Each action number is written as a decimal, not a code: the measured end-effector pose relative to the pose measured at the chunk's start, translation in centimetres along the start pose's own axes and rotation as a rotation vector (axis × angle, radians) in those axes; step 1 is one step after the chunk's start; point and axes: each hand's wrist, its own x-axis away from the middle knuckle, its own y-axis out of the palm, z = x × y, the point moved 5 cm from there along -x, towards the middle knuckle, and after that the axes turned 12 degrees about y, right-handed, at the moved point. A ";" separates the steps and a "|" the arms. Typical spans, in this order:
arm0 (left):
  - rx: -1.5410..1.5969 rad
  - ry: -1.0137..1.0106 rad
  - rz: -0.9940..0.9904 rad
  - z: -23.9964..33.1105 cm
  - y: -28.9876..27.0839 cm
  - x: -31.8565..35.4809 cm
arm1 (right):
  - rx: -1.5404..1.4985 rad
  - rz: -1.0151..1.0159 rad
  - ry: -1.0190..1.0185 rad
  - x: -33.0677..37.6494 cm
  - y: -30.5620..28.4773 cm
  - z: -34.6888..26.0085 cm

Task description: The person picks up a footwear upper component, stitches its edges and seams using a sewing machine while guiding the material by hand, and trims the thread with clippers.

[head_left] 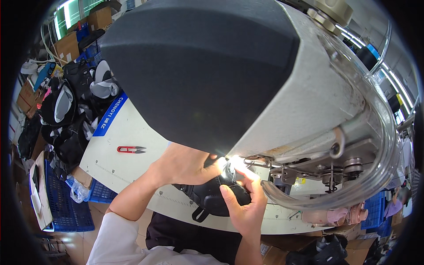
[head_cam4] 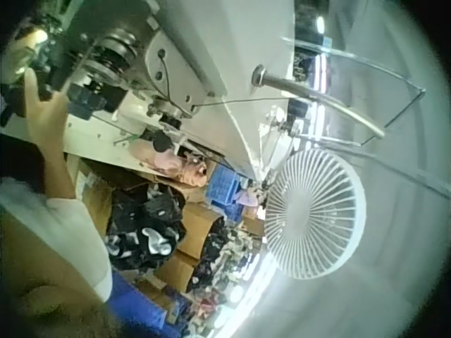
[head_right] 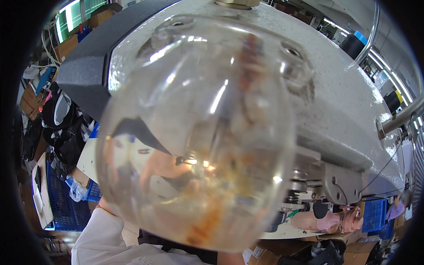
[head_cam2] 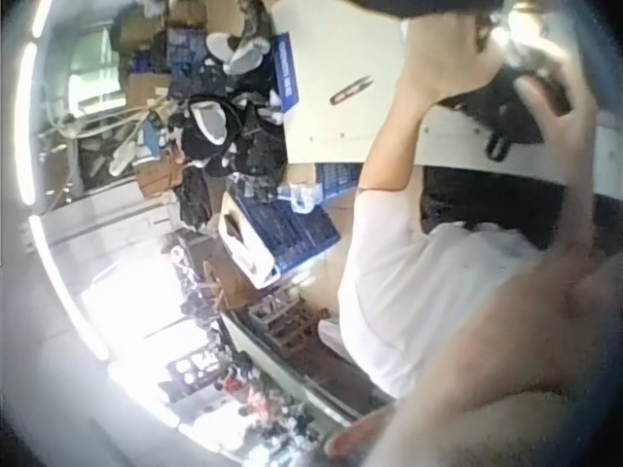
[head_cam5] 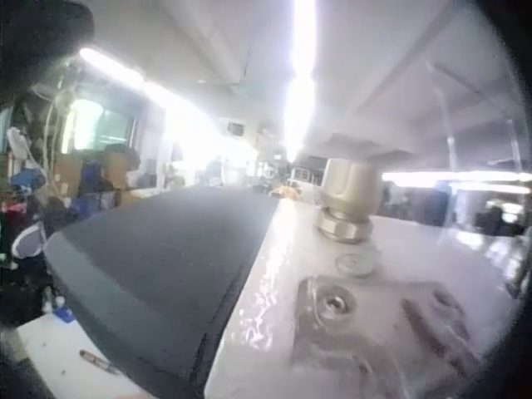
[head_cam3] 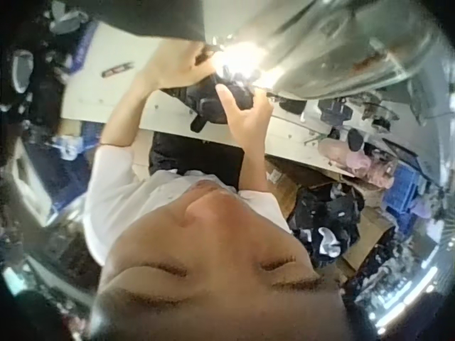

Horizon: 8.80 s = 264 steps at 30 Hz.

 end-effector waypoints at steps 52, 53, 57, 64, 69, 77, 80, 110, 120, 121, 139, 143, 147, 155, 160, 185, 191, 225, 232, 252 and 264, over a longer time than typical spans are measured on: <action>-0.506 0.130 0.226 7.1 3.9 5.3 | 0.307 -0.245 -0.273 -6.4 -6.0 4.0; -0.530 0.179 0.263 7.0 3.4 5.3 | 0.308 -0.248 -0.273 -5.9 -5.7 4.1; -0.459 0.187 0.216 5.9 1.7 4.4 | 0.123 -0.204 0.049 -4.5 -3.9 6.3; -0.370 0.244 0.171 4.9 0.6 3.9 | 0.107 -0.151 0.024 -3.3 -2.8 4.7; -0.302 0.246 0.174 3.4 -0.2 3.6 | -0.385 -0.106 0.244 -2.5 -0.8 3.0; -0.214 0.249 0.101 0.8 -0.6 3.8 | -0.061 0.201 0.028 -0.8 1.3 0.1; -0.007 0.196 0.155 0.0 -0.6 3.3 | 0.134 0.298 -0.020 0.0 2.2 0.2; -0.021 0.189 0.071 1.3 2.5 6.1 | -0.684 0.132 -0.236 -8.5 0.4 13.5; 0.110 0.152 0.237 -0.7 2.8 5.7 | -0.455 0.296 -0.368 -7.7 0.4 14.6; 0.105 0.125 0.212 -1.0 2.9 5.7 | -0.457 0.295 -0.367 -7.7 0.2 14.5; -0.478 0.095 0.319 8.5 6.2 4.6 | -0.367 0.002 0.021 -8.6 -2.3 11.0; -0.447 0.085 0.307 8.3 5.8 4.3 | -0.371 -0.014 0.025 -8.6 -2.1 11.0; -0.410 0.103 0.280 7.5 5.3 4.6 | -0.376 -0.022 0.022 -8.8 -1.9 11.0; -0.318 0.164 0.235 6.0 3.6 4.9 | -0.379 -0.019 0.005 -8.9 -1.5 11.5; -0.190 0.162 0.250 4.7 3.0 5.2 | -0.377 -0.012 -0.001 -8.6 -1.5 11.8; 0.309 0.107 0.339 -2.7 2.0 4.6 | -0.298 0.046 -0.029 -7.0 0.4 7.5; 0.296 0.013 0.422 -3.1 2.1 4.7 | -0.382 0.162 -0.021 -6.8 0.1 8.6; 0.069 -0.035 0.518 -1.2 2.6 4.8 | -0.410 -0.054 0.042 -8.6 -1.3 12.0; 0.054 -0.039 0.531 -1.9 2.5 4.7 | -0.421 -0.013 0.030 -8.4 -1.5 12.3; -0.053 -0.029 0.539 -1.2 2.5 4.3 | -0.468 0.079 0.003 -7.9 -1.9 11.7; -0.130 0.011 0.422 3.3 3.5 6.5 | -0.462 0.089 0.003 -6.3 -0.9 10.1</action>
